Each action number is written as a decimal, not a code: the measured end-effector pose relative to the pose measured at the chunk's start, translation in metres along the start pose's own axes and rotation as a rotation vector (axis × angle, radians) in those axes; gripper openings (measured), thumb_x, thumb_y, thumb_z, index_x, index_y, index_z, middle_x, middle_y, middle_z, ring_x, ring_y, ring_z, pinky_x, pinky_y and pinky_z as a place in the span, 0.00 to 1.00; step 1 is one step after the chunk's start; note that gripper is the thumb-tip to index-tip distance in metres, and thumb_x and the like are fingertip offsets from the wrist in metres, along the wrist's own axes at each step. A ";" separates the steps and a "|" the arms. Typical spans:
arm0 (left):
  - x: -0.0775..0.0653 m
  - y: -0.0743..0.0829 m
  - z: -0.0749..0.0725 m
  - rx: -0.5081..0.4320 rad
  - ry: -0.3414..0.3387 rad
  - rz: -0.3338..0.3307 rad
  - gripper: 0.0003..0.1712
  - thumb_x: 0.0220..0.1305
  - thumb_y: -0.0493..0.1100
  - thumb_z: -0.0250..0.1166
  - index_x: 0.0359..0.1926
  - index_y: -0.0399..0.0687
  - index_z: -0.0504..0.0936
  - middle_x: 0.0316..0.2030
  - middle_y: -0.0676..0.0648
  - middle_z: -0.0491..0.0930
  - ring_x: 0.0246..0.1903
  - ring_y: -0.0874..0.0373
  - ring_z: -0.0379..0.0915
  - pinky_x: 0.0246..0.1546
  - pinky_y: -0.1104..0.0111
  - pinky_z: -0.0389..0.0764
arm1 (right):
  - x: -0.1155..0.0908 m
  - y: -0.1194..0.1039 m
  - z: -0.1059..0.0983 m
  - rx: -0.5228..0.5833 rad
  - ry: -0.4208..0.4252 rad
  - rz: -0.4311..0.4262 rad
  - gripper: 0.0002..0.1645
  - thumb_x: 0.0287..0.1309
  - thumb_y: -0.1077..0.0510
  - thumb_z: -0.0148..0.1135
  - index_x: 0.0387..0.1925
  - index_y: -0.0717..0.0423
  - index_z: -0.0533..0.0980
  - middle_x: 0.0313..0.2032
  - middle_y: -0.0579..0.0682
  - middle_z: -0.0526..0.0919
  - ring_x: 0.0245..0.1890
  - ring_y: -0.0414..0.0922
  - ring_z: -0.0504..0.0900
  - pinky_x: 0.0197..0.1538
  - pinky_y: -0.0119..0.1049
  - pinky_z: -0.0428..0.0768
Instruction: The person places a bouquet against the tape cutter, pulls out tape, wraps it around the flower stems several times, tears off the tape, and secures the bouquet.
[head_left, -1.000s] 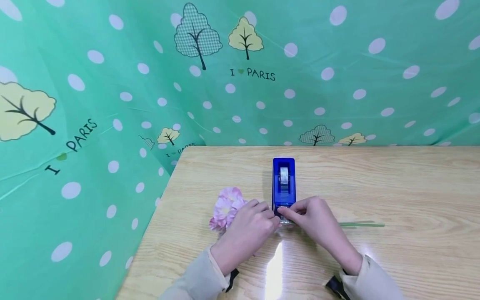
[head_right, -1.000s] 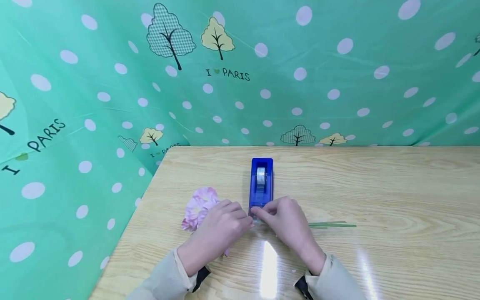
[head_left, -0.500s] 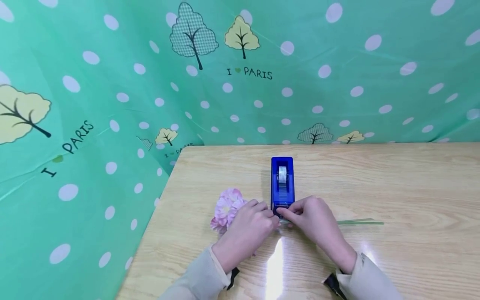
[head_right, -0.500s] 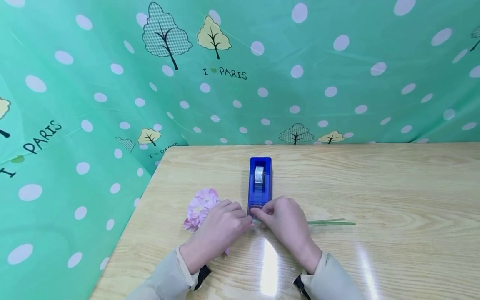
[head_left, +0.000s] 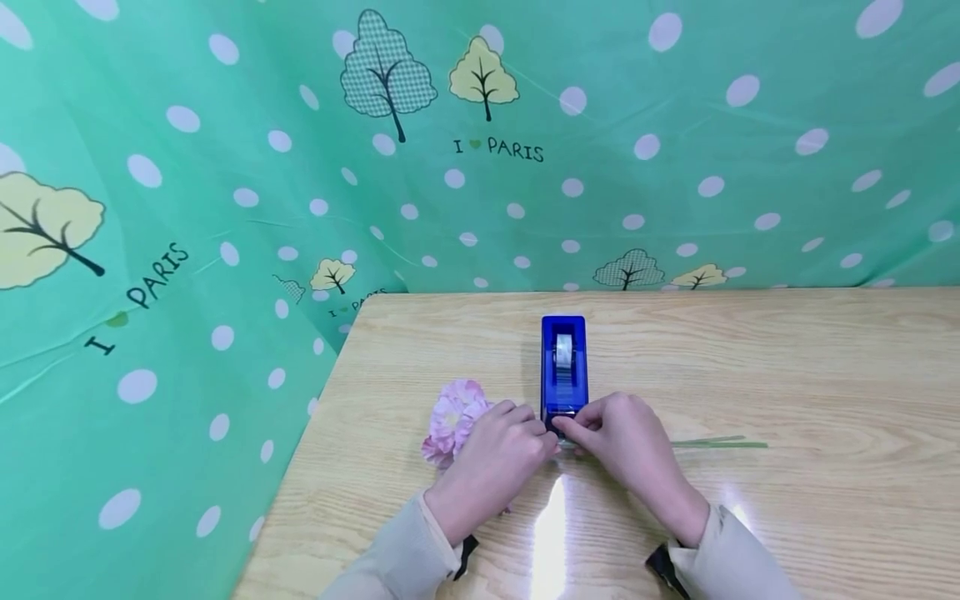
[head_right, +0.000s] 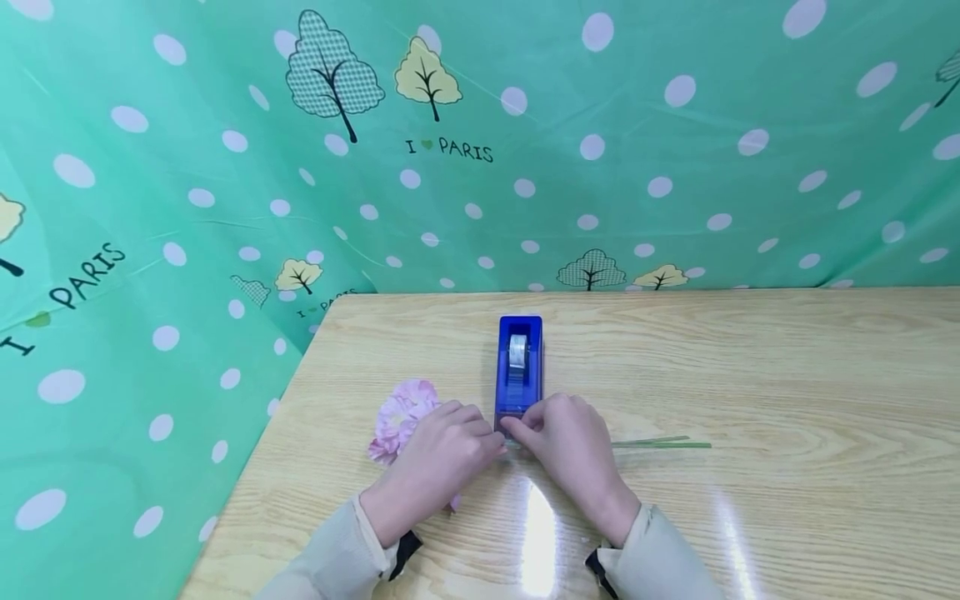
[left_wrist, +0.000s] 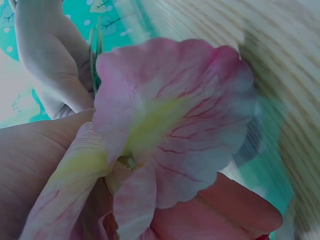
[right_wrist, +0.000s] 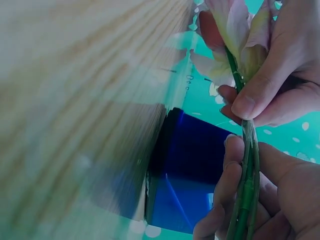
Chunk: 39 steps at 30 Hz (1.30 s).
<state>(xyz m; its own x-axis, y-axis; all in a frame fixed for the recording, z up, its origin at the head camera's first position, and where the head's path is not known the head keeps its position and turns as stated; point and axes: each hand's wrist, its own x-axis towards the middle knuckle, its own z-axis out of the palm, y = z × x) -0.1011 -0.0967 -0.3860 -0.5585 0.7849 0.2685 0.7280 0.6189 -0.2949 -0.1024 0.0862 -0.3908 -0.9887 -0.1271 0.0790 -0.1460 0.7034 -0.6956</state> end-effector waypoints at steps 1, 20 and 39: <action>0.000 0.000 0.000 0.000 0.000 -0.001 0.03 0.62 0.49 0.69 0.32 0.59 0.88 0.28 0.61 0.86 0.27 0.65 0.72 0.30 0.75 0.69 | 0.000 0.000 0.000 -0.002 0.001 0.001 0.17 0.58 0.49 0.71 0.15 0.46 0.83 0.11 0.36 0.77 0.15 0.35 0.70 0.23 0.29 0.68; 0.000 0.000 0.002 0.006 -0.019 -0.012 0.03 0.61 0.50 0.69 0.32 0.60 0.88 0.29 0.61 0.86 0.28 0.65 0.72 0.31 0.75 0.70 | 0.002 -0.004 0.003 -0.116 0.025 -0.045 0.14 0.57 0.51 0.72 0.18 0.49 0.85 0.15 0.39 0.79 0.15 0.36 0.67 0.22 0.30 0.65; 0.002 0.001 0.001 -0.006 -0.028 -0.011 0.05 0.62 0.51 0.68 0.33 0.60 0.88 0.30 0.60 0.86 0.28 0.66 0.72 0.30 0.76 0.69 | 0.001 -0.005 0.000 -0.111 0.030 -0.037 0.11 0.55 0.52 0.73 0.20 0.50 0.86 0.18 0.43 0.84 0.15 0.36 0.68 0.22 0.31 0.67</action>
<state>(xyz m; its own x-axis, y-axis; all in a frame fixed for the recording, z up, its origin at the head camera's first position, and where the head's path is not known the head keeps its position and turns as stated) -0.1014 -0.0946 -0.3867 -0.5773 0.7787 0.2457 0.7241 0.6273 -0.2866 -0.1022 0.0821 -0.3874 -0.9829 -0.1345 0.1257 -0.1834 0.7721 -0.6084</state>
